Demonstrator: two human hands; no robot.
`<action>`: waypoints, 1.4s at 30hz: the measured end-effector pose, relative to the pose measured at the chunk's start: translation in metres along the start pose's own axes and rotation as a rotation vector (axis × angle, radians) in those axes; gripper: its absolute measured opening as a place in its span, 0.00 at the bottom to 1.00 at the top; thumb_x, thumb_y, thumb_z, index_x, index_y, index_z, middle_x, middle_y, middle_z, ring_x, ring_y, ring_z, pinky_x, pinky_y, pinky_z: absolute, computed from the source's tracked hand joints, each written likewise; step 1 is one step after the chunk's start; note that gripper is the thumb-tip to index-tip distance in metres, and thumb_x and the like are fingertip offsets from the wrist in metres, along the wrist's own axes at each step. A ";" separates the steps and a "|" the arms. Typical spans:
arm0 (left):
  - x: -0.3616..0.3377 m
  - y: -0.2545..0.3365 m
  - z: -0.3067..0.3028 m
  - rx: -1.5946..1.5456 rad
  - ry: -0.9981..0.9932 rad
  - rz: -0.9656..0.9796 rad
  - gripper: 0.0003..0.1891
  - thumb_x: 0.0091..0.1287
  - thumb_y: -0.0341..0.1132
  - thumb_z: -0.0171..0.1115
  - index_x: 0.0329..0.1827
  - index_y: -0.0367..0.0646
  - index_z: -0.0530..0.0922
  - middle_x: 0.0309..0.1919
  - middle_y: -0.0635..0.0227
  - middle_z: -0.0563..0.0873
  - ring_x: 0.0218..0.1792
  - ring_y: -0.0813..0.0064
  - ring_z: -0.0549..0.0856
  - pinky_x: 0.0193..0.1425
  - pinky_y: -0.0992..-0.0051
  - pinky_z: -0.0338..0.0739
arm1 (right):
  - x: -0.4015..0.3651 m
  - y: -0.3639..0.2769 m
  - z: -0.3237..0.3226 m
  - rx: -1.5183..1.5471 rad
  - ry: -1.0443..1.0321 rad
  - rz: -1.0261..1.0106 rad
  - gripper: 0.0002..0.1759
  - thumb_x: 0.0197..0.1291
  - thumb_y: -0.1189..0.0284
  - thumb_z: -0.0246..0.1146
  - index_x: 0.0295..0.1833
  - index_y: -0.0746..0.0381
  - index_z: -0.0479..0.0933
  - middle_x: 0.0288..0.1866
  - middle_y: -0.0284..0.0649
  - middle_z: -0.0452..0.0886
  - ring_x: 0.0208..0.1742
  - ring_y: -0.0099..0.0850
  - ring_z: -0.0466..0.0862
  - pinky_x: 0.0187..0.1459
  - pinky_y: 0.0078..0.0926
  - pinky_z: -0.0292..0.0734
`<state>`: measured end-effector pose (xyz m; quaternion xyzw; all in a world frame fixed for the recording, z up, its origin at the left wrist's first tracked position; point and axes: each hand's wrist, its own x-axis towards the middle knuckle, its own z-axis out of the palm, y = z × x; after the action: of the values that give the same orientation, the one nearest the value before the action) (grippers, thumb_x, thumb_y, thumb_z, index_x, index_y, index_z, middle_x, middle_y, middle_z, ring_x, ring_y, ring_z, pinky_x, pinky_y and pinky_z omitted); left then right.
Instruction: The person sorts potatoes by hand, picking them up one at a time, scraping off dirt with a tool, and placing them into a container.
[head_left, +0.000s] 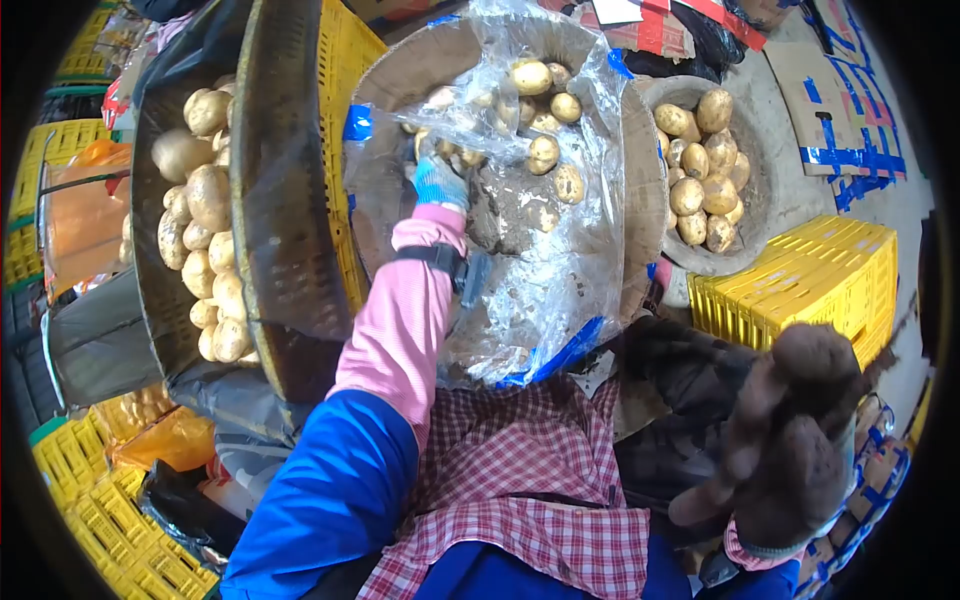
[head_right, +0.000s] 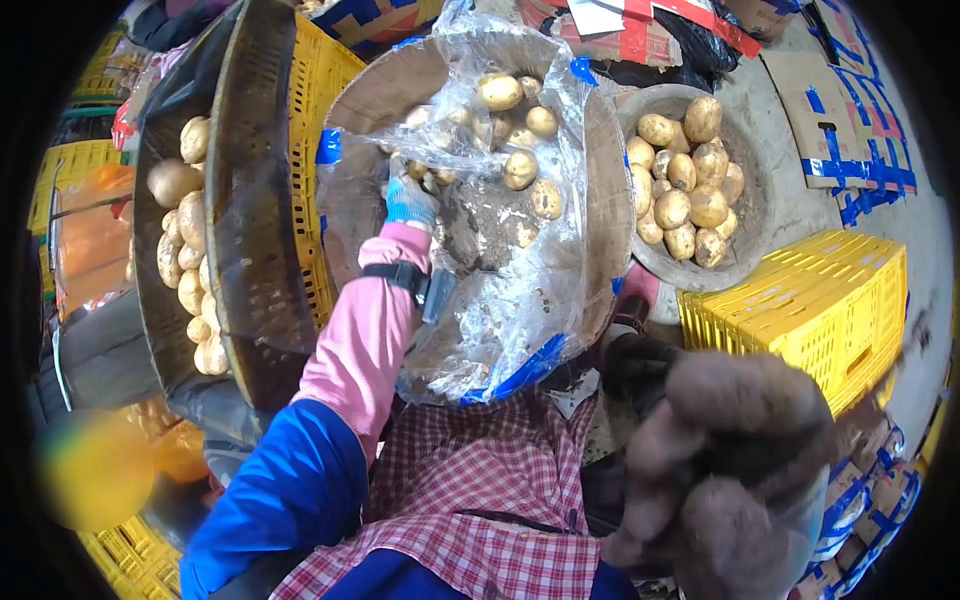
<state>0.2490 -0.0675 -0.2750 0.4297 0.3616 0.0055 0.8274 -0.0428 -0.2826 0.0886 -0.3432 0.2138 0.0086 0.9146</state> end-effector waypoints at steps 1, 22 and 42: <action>-0.017 0.010 -0.008 -0.031 -0.239 -0.069 0.13 0.63 0.39 0.64 0.47 0.54 0.71 0.30 0.71 0.77 0.22 0.78 0.74 0.20 0.79 0.68 | 0.005 0.001 0.002 -0.147 0.008 -0.014 0.30 0.67 0.78 0.54 0.70 0.74 0.53 0.53 0.62 0.72 0.39 0.47 0.85 0.42 0.59 0.86; -0.333 0.201 -0.039 0.681 -1.167 0.800 0.52 0.40 0.36 0.84 0.71 0.40 0.63 0.65 0.61 0.73 0.66 0.67 0.74 0.69 0.69 0.70 | 0.006 0.073 0.033 -0.414 -0.344 -0.128 0.22 0.70 0.61 0.60 0.63 0.62 0.68 0.31 0.36 0.81 0.23 0.20 0.80 0.25 0.14 0.77; -0.318 0.218 -0.093 0.720 -0.997 1.037 0.43 0.48 0.37 0.78 0.70 0.41 0.70 0.66 0.56 0.73 0.68 0.59 0.71 0.73 0.64 0.63 | 0.030 0.131 0.044 0.061 -0.463 0.299 0.25 0.74 0.61 0.50 0.70 0.63 0.63 0.51 0.51 0.81 0.40 0.43 0.86 0.33 0.37 0.86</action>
<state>0.0239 0.0335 0.0358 0.7351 -0.3164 0.0794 0.5944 -0.0197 -0.1586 0.0251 -0.2692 0.0476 0.2151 0.9376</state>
